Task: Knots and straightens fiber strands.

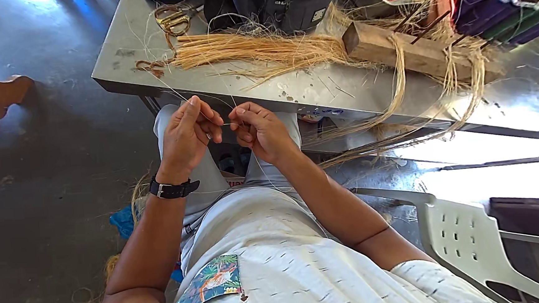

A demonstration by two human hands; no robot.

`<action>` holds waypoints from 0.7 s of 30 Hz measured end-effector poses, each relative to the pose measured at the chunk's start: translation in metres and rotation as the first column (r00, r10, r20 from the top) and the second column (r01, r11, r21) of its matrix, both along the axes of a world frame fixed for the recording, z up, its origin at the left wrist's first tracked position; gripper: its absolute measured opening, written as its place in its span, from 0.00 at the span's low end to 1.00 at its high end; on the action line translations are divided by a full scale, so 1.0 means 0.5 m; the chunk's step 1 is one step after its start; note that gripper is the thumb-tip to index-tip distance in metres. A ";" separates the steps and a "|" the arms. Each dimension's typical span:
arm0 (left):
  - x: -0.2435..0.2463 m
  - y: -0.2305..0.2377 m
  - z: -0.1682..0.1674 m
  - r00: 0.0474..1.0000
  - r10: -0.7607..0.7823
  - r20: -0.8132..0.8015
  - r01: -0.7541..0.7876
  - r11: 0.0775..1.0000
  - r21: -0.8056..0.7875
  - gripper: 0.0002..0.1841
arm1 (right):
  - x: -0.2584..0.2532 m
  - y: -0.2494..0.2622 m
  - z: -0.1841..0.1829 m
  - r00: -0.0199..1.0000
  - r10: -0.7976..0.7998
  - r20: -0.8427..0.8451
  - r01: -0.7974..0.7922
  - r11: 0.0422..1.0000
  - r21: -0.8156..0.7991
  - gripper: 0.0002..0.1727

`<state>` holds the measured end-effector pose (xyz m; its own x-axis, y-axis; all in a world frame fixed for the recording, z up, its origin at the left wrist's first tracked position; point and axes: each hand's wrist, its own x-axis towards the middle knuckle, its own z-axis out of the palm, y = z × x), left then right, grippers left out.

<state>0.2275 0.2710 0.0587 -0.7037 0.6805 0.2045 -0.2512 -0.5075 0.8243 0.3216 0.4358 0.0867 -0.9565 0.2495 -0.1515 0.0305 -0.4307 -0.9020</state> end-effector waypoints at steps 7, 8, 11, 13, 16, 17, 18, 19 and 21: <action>-0.006 -0.006 -0.001 0.999 0.017 -0.037 -0.023 0.989 -0.149 0.23 | -0.020 0.014 -0.011 0.999 -0.048 -0.004 0.048 0.997 0.054 0.15; -0.007 -0.008 -0.002 0.998 0.007 -0.056 -0.018 0.983 -0.184 0.22 | -0.023 0.016 -0.013 0.999 -0.051 -0.009 0.051 0.996 0.068 0.15; -0.007 -0.008 0.001 0.994 -0.050 -0.097 0.019 0.955 -0.295 0.22 | -0.021 0.013 -0.014 0.998 -0.054 -0.017 0.055 0.993 0.104 0.15; -0.006 -0.005 0.001 0.993 -0.078 -0.093 0.045 0.949 -0.313 0.23 | -0.010 0.004 -0.009 0.999 -0.047 -0.010 0.048 0.989 0.143 0.15; 0.001 0.010 0.011 0.995 0.002 -0.104 -0.032 0.957 -0.287 0.20 | -0.002 -0.003 -0.006 1.000 -0.024 -0.011 0.025 0.985 0.171 0.15; -0.001 0.017 0.016 0.992 0.055 -0.116 -0.085 0.959 -0.269 0.17 | -0.002 -0.004 -0.006 1.000 -0.020 -0.008 0.021 0.985 0.172 0.15; -0.007 0.026 0.020 0.987 0.099 -0.125 -0.127 0.962 -0.242 0.15 | -0.003 -0.004 -0.007 1.000 -0.017 -0.004 0.017 0.986 0.165 0.15; -0.019 0.035 0.023 0.984 0.130 -0.124 -0.154 0.966 -0.210 0.13 | -0.004 -0.003 -0.009 1.000 -0.016 0.001 0.015 0.988 0.153 0.15; -0.031 0.041 0.030 0.979 0.141 -0.146 -0.166 0.970 -0.176 0.12 | -0.006 0.001 -0.011 1.000 -0.004 0.025 0.000 0.992 0.125 0.16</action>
